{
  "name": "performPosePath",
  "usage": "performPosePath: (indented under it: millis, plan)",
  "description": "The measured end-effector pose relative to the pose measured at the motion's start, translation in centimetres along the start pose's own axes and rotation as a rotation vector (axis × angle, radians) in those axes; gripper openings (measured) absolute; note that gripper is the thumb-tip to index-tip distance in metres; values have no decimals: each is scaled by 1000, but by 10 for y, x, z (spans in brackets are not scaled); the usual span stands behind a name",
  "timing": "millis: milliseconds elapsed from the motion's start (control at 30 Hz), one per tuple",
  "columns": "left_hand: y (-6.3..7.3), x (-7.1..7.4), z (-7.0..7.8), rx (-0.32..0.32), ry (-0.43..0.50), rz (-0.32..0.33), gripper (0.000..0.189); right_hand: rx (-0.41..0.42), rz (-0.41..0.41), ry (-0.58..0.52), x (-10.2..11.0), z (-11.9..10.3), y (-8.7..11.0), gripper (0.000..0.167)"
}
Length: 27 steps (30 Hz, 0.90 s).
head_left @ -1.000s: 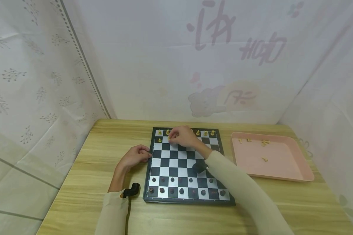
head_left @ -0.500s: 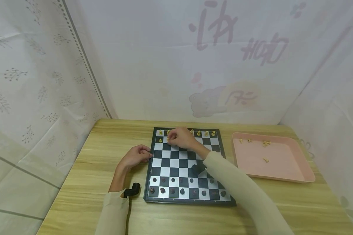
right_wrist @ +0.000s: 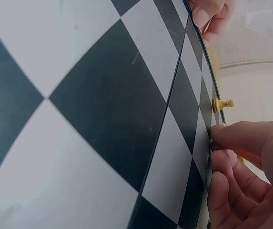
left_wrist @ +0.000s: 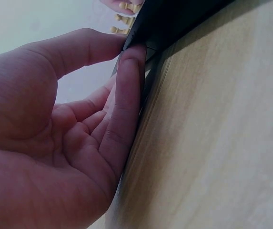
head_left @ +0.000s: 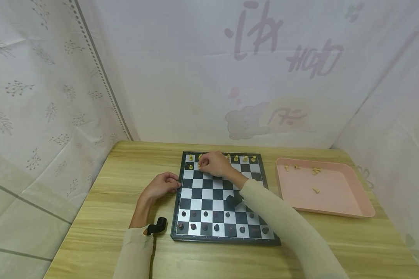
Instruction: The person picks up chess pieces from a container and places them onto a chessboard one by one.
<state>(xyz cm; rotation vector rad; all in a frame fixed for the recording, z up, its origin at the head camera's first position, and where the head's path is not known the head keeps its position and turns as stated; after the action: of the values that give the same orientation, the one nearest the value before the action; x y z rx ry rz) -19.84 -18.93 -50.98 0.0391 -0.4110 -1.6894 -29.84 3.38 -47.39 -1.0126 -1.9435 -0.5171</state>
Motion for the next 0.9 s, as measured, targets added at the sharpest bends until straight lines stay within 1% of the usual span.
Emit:
performPosePath:
  millis: [200,333,567,667,800,900]
  plan:
    - [-1,0,0,-7,3,-3,30,-9,0,10,2,-2,1,8]
    - [-1,0,1,-9,4,-2,30,0,4,12,3,-3,2,9]
    - [-1,-1,1,-8,-3,6,29,-15,22,-12,5,6,3,12]
    - [-1,-1,0,-9,-6,9,28,-24,25,-20,13,8,8,12]
    - [-1,-1,-1,-10,-6,14,29,-35,40,-38,29,12,18,14]
    - [-1,-2,0,-9,-11,15,30,-47,54,-38,40,20,27,15]
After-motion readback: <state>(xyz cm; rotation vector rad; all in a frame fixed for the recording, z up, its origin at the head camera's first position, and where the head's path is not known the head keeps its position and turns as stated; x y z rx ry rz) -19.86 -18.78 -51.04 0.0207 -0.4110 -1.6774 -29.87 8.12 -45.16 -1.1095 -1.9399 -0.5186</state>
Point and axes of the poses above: each hand's wrist, its own y-axis away from the middle knuckle, its own x-axis out of the back of the hand, z = x × y, the point moved 4 cm from there along -y, towards the middle knuckle, and after that the axes turned 4 degrees about y, right-handed, at the moved point
